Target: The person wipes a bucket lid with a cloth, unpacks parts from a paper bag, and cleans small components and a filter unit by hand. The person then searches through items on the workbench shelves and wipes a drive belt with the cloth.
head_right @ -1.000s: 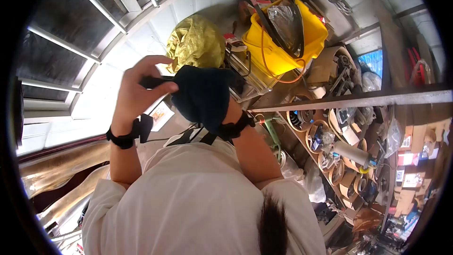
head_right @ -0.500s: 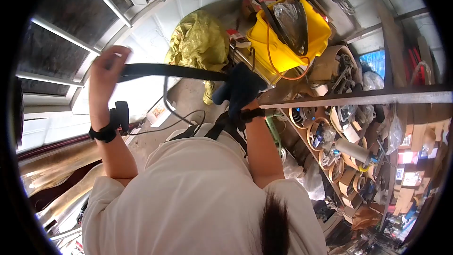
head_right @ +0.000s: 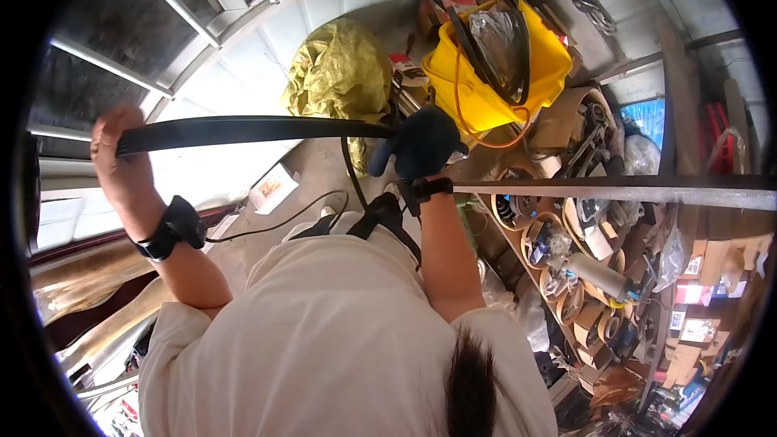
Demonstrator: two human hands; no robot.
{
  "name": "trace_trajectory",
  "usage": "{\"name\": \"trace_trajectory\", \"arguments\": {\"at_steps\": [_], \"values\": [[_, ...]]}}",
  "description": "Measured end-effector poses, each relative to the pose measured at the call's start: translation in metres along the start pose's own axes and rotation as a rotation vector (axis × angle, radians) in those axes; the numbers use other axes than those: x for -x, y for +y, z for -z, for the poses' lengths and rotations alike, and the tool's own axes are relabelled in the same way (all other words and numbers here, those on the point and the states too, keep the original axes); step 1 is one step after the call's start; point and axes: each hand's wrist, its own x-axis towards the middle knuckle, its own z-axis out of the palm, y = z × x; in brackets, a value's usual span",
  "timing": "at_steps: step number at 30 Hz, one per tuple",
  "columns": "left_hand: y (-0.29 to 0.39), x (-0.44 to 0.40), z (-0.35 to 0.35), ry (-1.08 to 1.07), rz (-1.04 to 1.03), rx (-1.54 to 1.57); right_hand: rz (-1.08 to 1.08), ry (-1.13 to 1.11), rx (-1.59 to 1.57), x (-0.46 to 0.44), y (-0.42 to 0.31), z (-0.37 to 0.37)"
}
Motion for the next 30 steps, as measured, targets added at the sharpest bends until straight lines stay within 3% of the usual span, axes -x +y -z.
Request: {"name": "trace_trajectory", "arguments": {"at_steps": [1,3,5,7,8,11,12,14,15,21,22,25,27,29,30], "values": [[-0.002,-0.003,0.008,0.022,-0.023,-0.023,0.061,0.038,0.063,-0.005,-0.004,0.011],[-0.016,-0.003,-0.002,0.192,-0.228,-0.476,0.076,0.05,0.213,-0.016,-0.011,0.026],[-0.023,0.006,-0.006,0.04,-0.079,-0.718,-0.034,-0.005,0.383,-0.023,-0.018,0.03],[-0.019,0.013,-0.026,-0.19,-0.002,-0.967,0.031,0.19,0.184,-0.032,-0.014,0.027],[-0.021,0.02,-0.039,-0.252,-0.023,-0.872,0.062,0.284,0.082,-0.037,-0.019,0.031],[-0.038,0.041,-0.064,-0.396,0.003,-0.597,0.182,0.192,0.036,-0.06,-0.053,0.075],[-0.033,0.048,-0.078,-0.425,0.129,-0.496,0.23,0.209,0.025,-0.065,-0.059,0.079],[-0.033,0.056,-0.086,-0.399,0.163,-0.402,0.346,0.385,0.017,-0.076,-0.058,0.066],[-0.028,0.058,-0.088,-0.378,0.195,-0.39,0.39,0.365,0.053,-0.076,-0.056,0.068],[0.007,0.048,-0.081,-0.515,0.348,-0.826,0.582,0.481,0.092,-0.082,-0.056,0.07],[0.007,0.053,-0.085,-0.501,0.297,-0.914,0.577,0.426,0.084,-0.082,-0.057,0.07],[-0.004,0.066,-0.107,-0.552,-0.307,-1.34,0.565,0.253,0.058,-0.076,-0.068,0.073],[-0.025,0.077,-0.121,-0.594,-0.344,-1.23,0.607,0.229,-0.04,-0.08,-0.082,0.085],[-0.05,0.082,-0.125,-0.696,-0.115,-1.199,0.666,0.199,-0.171,-0.091,-0.103,0.1],[-0.054,0.08,-0.123,-0.635,-0.117,-1.125,0.677,0.134,-0.211,-0.094,-0.109,0.097]]}}
